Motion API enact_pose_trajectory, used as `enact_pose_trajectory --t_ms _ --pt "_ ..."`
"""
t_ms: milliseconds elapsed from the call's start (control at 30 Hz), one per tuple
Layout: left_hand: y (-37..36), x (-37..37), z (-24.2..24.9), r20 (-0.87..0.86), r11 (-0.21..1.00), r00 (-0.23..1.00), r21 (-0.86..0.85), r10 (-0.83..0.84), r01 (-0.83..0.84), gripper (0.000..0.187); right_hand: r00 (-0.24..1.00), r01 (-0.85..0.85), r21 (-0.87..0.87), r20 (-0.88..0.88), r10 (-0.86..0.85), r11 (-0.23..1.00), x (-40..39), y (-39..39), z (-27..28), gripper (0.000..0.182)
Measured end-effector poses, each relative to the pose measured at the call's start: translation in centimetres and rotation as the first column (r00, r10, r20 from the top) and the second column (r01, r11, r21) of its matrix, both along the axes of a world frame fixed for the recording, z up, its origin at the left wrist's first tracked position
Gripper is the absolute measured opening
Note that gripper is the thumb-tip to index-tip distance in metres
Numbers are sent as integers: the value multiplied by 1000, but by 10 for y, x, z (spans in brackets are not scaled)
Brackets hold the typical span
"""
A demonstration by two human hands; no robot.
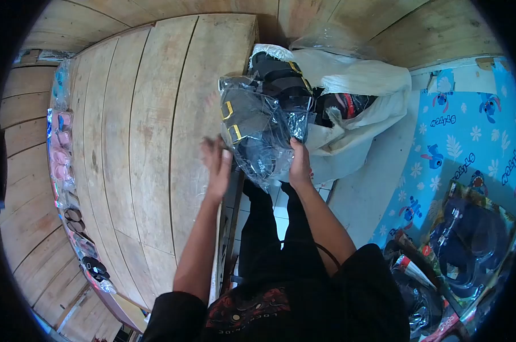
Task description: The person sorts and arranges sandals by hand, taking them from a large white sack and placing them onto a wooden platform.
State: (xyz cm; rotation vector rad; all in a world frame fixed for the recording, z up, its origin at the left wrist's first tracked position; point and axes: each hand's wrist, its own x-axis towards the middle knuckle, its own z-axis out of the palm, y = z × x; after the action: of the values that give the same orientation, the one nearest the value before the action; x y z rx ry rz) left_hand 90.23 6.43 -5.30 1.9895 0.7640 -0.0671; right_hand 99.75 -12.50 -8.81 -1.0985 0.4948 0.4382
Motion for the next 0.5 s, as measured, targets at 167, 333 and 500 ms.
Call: enact_pose_trajectory --t_ms 167,333,500 --pt "-31 30 31 120 824 940 -525 318 -212 75 978 -193 168 -48 203 967 2 -8 5 37" --pt "-7 14 14 228 788 891 -583 393 -198 67 890 -424 -153 112 442 892 13 -7 18 45" --pt "31 -37 17 206 785 840 -515 502 -344 62 510 -192 -874 300 806 447 2 37 34 64"
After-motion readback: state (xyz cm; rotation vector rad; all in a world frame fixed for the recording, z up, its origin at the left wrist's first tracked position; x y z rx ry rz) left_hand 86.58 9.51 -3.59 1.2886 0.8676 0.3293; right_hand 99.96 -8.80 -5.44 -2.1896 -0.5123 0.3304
